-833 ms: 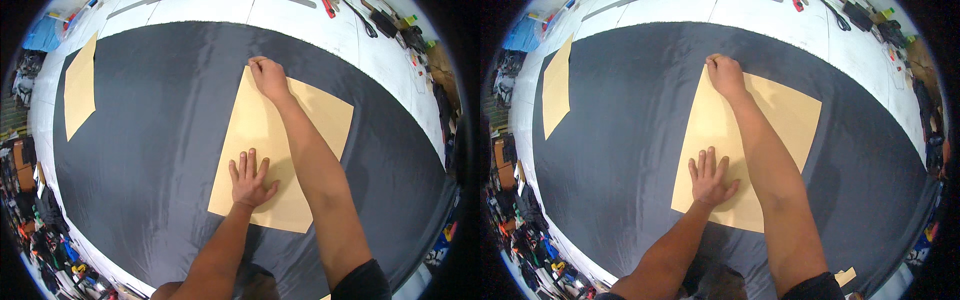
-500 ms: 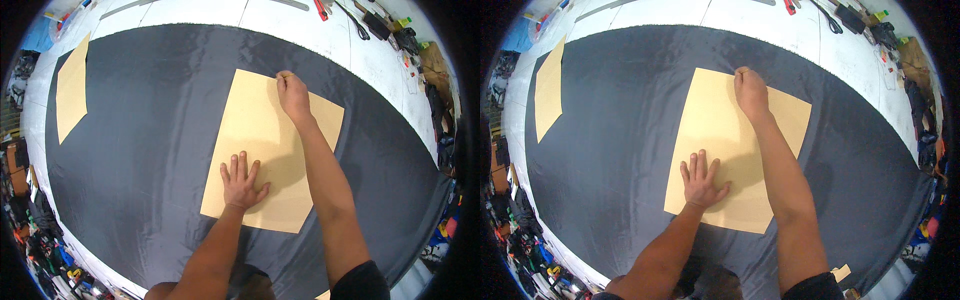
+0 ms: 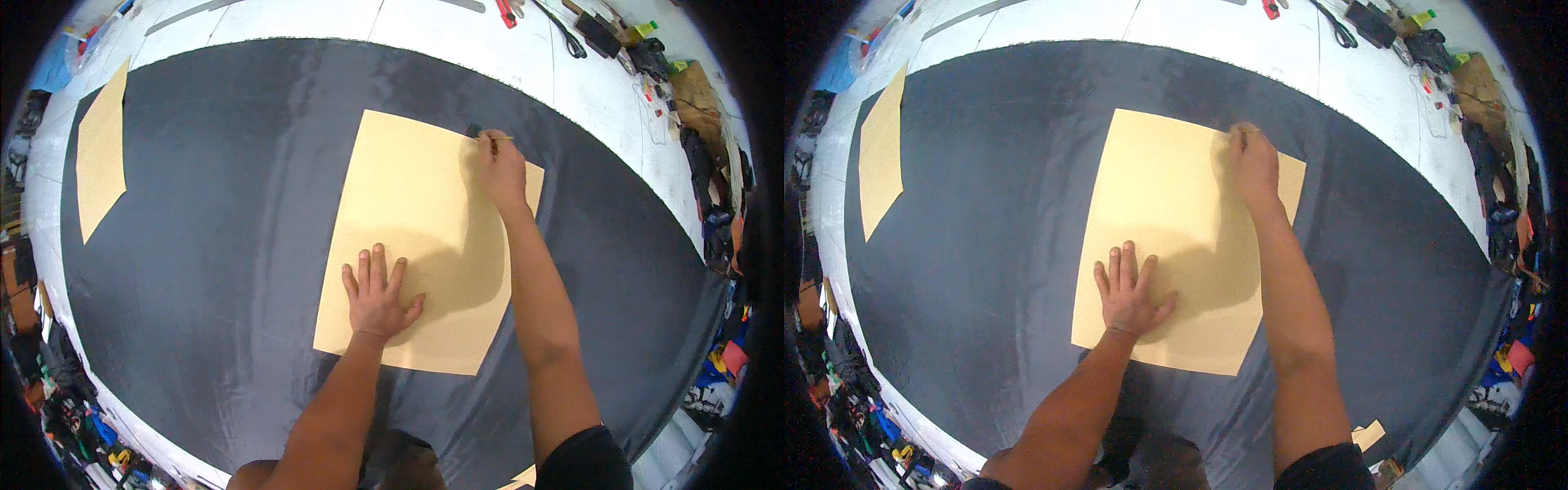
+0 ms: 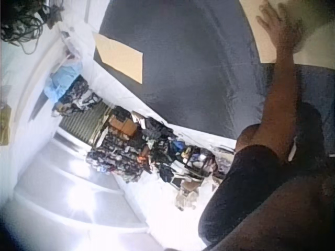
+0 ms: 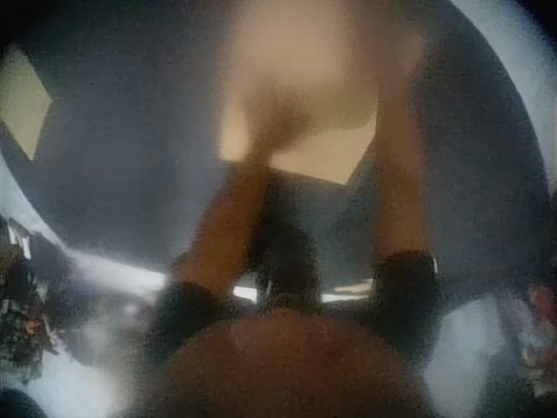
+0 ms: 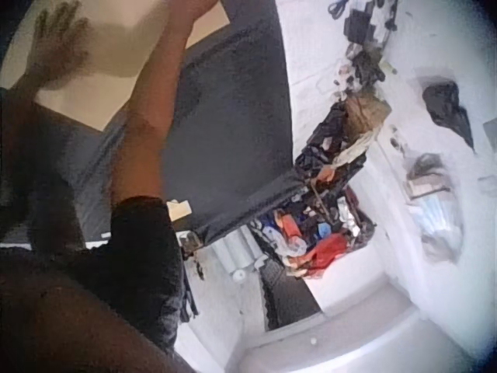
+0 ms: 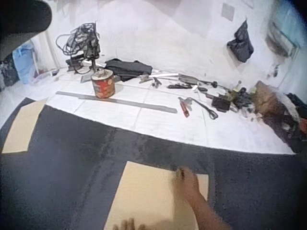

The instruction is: The person places a rectangular cardboard template on a large black fabric sheet and traces its outline with a pencil. They repeat this process multiple times, moving the template to different positions to mark several identical shapes on the fabric.

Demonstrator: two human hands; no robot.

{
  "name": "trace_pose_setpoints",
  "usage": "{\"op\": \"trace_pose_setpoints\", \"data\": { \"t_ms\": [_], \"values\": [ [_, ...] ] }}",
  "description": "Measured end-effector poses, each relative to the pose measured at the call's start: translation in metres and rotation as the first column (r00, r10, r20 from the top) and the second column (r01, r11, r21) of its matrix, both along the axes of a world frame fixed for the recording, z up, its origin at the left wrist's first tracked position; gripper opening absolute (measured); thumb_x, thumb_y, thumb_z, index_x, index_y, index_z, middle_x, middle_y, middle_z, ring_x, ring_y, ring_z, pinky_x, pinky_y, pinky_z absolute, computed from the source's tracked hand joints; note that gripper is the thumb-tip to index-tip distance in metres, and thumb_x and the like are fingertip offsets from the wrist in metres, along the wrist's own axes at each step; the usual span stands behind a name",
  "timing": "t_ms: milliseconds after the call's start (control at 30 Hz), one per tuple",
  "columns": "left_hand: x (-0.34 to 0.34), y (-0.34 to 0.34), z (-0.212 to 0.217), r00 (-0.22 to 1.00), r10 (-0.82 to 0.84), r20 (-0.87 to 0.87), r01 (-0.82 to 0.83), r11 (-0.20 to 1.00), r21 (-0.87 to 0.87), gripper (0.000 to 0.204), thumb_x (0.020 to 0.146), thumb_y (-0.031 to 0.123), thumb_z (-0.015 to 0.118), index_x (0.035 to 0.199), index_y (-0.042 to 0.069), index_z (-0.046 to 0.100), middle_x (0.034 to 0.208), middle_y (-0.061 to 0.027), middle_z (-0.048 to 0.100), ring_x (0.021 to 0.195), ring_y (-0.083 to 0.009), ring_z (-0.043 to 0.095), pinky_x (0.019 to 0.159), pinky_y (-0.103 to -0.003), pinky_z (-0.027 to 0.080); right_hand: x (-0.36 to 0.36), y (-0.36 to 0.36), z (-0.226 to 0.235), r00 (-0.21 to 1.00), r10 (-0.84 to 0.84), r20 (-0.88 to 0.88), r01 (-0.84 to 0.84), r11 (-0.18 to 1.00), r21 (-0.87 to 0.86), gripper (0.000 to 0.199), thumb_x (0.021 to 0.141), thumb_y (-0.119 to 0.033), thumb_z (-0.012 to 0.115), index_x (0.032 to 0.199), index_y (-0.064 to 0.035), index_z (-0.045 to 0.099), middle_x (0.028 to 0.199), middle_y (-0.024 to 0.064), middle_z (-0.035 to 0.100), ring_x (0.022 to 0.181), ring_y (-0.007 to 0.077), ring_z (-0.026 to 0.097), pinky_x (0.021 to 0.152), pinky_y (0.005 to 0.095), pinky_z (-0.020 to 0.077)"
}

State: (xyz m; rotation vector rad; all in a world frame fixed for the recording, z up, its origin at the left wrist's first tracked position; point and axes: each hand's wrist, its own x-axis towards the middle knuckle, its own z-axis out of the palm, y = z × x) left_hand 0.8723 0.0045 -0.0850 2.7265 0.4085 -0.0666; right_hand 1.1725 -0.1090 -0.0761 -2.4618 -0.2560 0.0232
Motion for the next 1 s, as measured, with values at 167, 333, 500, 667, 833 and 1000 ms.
{"op": "trace_pose_setpoints", "data": {
  "t_ms": [167, 333, 500, 667, 833, 1000],
  "values": [
    [0.000, -0.003, -0.003, 1.000, -0.017, 0.019, 0.016, 1.000, 0.022, 0.079, 0.072, 0.057, 0.076, 0.139, 0.019, 0.057, 0.162, -0.0227, 0.030, 0.151, -0.0442, 0.025, 0.118, -0.070, 0.013, -0.001, -0.004, 0.012, 0.996, -0.021, -0.082, 0.021, 1.000, -0.002, 0.030, 0.103, -0.028, 0.056, 0.113, -0.0041, 0.071, 0.106, 0.0199, 0.073, 0.101, 0.0377, 0.069, 0.088, 0.0434, 0.0531],
    [0.001, -0.003, -0.003, 1.000, -0.022, -0.004, 0.022, 1.000, 0.019, 0.079, 0.073, 0.057, 0.075, 0.139, 0.018, 0.057, 0.162, -0.0227, 0.030, 0.151, -0.0446, 0.025, 0.118, -0.069, 0.013, 0.000, -0.015, 0.017, 0.994, -0.039, -0.103, 0.039, 0.999, -0.004, 0.029, 0.102, -0.028, 0.057, 0.114, -0.0064, 0.071, 0.105, 0.0188, 0.074, 0.099, 0.0373, 0.070, 0.087, 0.0429, 0.0538],
    [0.000, -0.001, -0.002, 0.999, -0.021, 0.027, 0.021, 0.999, 0.035, 0.079, 0.074, 0.057, 0.074, 0.139, 0.017, 0.057, 0.163, -0.0229, 0.029, 0.151, -0.0448, 0.025, 0.118, -0.069, 0.014, 0.009, -0.088, 0.005, 0.966, -0.246, -0.081, 0.246, 0.969, -0.008, 0.031, 0.102, -0.030, 0.056, 0.115, -0.0065, 0.071, 0.104, 0.0186, 0.074, 0.100, 0.0374, 0.071, 0.087, 0.0433, 0.0536],
    [0.002, -0.002, -0.002, 1.000, -0.022, 0.014, 0.022, 0.999, 0.042, 0.078, 0.074, 0.056, 0.075, 0.139, 0.017, 0.057, 0.162, -0.0239, 0.029, 0.151, -0.0451, 0.024, 0.118, -0.069, 0.015, 0.007, -0.088, 0.005, 0.981, -0.179, -0.073, 0.179, 0.984, -0.007, 0.033, 0.101, -0.031, 0.057, 0.114, -0.0044, 0.071, 0.104, 0.0196, 0.074, 0.100, 0.0380, 0.071, 0.089, 0.0435, 0.0531],
    [0.003, -0.005, -0.001, 0.999, -0.025, 0.042, 0.023, 0.998, 0.055, 0.077, 0.074, 0.054, 0.075, 0.138, 0.016, 0.057, 0.161, -0.0246, 0.031, 0.150, -0.0458, 0.025, 0.118, -0.068, 0.015, 0.021, -0.118, -0.006, 0.965, -0.255, -0.069, 0.257, 0.966, 0.034, 0.035, 0.100, -0.034, 0.057, 0.113, -0.0045, 0.072, 0.101, 0.0184, 0.074, 0.099, 0.0360, 0.071, 0.089, 0.0432, 0.0530],
    [0.002, -0.005, -0.001, 0.999, -0.028, 0.043, 0.025, 0.997, 0.071, 0.075, 0.075, 0.054, 0.074, 0.138, 0.016, 0.057, 0.160, -0.0251, 0.033, 0.150, -0.0457, 0.026, 0.118, -0.068, 0.016, 0.021, -0.133, -0.014, 0.965, -0.243, -0.094, 0.250, 0.965, 0.073, 0.026, 0.103, -0.021, 0.059, 0.114, 0.0016, 0.068, 0.090, 0.0095, 0.074, 0.077, 0.0130, 0.069, 0.070, 0.0292, 0.0541]
  ]
}}
